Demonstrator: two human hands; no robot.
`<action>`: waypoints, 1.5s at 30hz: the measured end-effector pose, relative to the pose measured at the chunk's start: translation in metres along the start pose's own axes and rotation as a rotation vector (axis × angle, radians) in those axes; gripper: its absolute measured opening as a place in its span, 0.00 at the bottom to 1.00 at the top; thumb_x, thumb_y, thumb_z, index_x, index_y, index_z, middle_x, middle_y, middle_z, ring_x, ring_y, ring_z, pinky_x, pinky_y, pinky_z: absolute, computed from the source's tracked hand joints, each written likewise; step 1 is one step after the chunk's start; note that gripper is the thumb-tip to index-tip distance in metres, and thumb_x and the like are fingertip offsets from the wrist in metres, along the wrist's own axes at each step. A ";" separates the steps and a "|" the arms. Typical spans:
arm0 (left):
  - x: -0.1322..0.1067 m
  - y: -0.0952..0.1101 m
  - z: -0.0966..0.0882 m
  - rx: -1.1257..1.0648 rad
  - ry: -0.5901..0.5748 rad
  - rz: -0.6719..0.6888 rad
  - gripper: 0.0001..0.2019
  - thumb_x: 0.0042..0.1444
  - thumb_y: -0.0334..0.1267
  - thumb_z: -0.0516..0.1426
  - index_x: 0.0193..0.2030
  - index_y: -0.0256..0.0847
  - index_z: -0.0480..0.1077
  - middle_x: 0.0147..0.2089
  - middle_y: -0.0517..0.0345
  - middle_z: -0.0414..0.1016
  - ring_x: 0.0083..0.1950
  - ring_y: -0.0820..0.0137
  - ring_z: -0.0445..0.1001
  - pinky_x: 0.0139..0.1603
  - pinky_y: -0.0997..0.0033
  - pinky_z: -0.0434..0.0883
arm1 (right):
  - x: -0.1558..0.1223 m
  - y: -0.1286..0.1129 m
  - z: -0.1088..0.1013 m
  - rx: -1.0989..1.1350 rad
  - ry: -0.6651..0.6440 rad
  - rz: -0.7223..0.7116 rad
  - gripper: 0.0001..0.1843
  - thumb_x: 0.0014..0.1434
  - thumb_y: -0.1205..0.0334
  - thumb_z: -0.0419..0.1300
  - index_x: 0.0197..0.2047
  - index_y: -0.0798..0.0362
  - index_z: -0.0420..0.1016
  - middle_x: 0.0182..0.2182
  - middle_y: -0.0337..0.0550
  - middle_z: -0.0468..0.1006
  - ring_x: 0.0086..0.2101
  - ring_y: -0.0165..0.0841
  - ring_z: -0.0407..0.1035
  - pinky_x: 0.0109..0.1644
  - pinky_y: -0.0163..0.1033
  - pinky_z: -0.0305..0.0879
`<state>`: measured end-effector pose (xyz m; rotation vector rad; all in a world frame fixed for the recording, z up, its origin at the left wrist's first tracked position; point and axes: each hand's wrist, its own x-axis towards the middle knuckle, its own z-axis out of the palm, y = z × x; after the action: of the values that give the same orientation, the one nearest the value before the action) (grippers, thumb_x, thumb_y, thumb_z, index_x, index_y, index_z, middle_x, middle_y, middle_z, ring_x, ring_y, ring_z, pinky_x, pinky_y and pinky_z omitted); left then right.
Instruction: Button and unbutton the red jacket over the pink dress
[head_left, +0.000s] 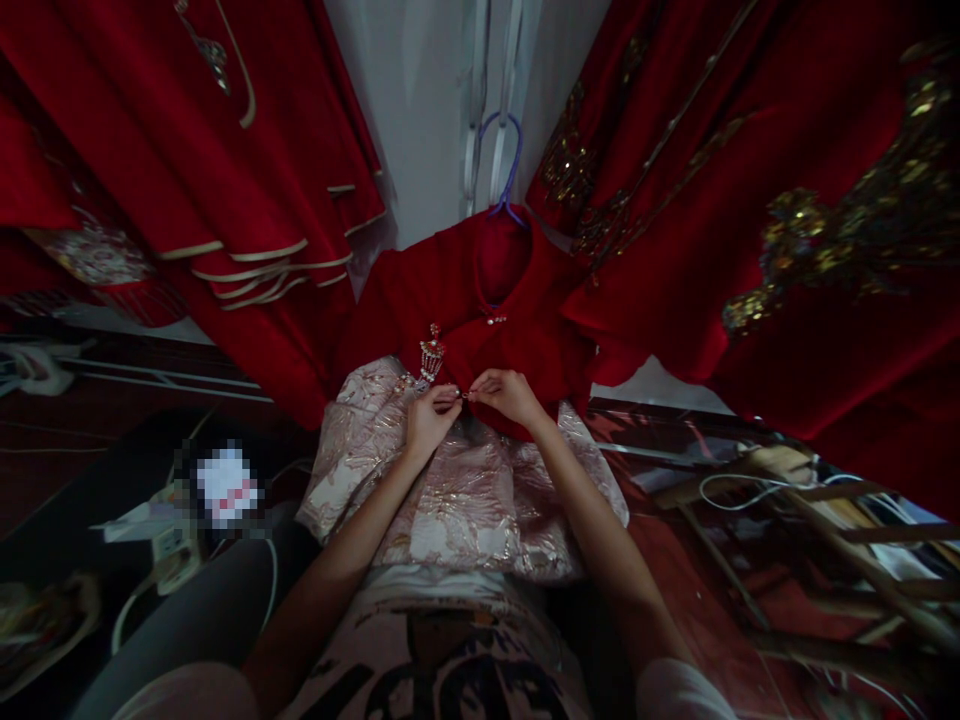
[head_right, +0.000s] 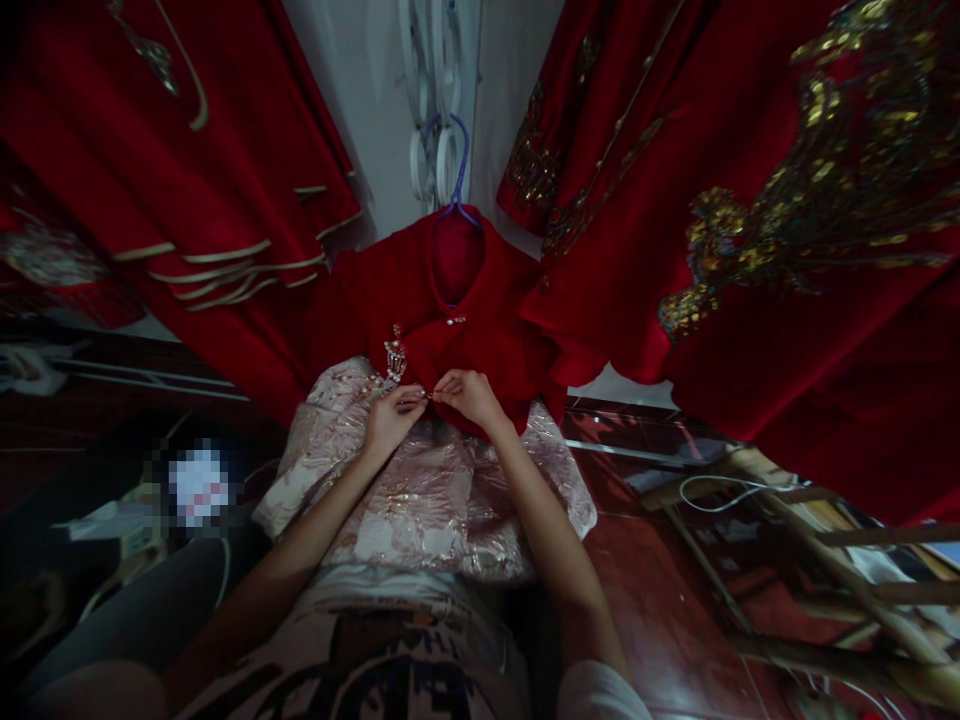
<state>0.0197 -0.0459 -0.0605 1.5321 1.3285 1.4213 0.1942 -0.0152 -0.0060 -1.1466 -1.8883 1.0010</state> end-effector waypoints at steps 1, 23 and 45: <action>0.000 -0.001 0.001 -0.023 -0.004 -0.010 0.12 0.49 0.34 0.61 0.42 0.38 0.75 0.38 0.53 0.80 0.36 0.70 0.79 0.41 0.67 0.78 | 0.000 0.001 0.002 0.006 0.009 -0.007 0.06 0.50 0.62 0.67 0.33 0.54 0.77 0.29 0.41 0.81 0.31 0.29 0.76 0.38 0.32 0.71; 0.003 -0.006 0.000 -0.094 0.004 -0.094 0.11 0.48 0.36 0.62 0.40 0.36 0.78 0.38 0.51 0.82 0.38 0.67 0.80 0.45 0.63 0.77 | 0.000 0.001 0.016 -0.080 0.063 -0.095 0.05 0.56 0.67 0.60 0.36 0.52 0.77 0.32 0.39 0.81 0.33 0.29 0.76 0.40 0.32 0.72; 0.000 -0.004 -0.014 0.225 0.164 0.094 0.05 0.56 0.32 0.54 0.37 0.40 0.71 0.36 0.57 0.75 0.36 0.72 0.74 0.39 0.72 0.73 | -0.006 -0.031 -0.028 -0.123 0.156 -0.080 0.08 0.60 0.60 0.57 0.38 0.53 0.76 0.34 0.42 0.81 0.34 0.31 0.77 0.39 0.34 0.72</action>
<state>0.0053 -0.0474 -0.0613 1.6700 1.5777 1.5254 0.2084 -0.0231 0.0327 -1.1747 -1.8757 0.7388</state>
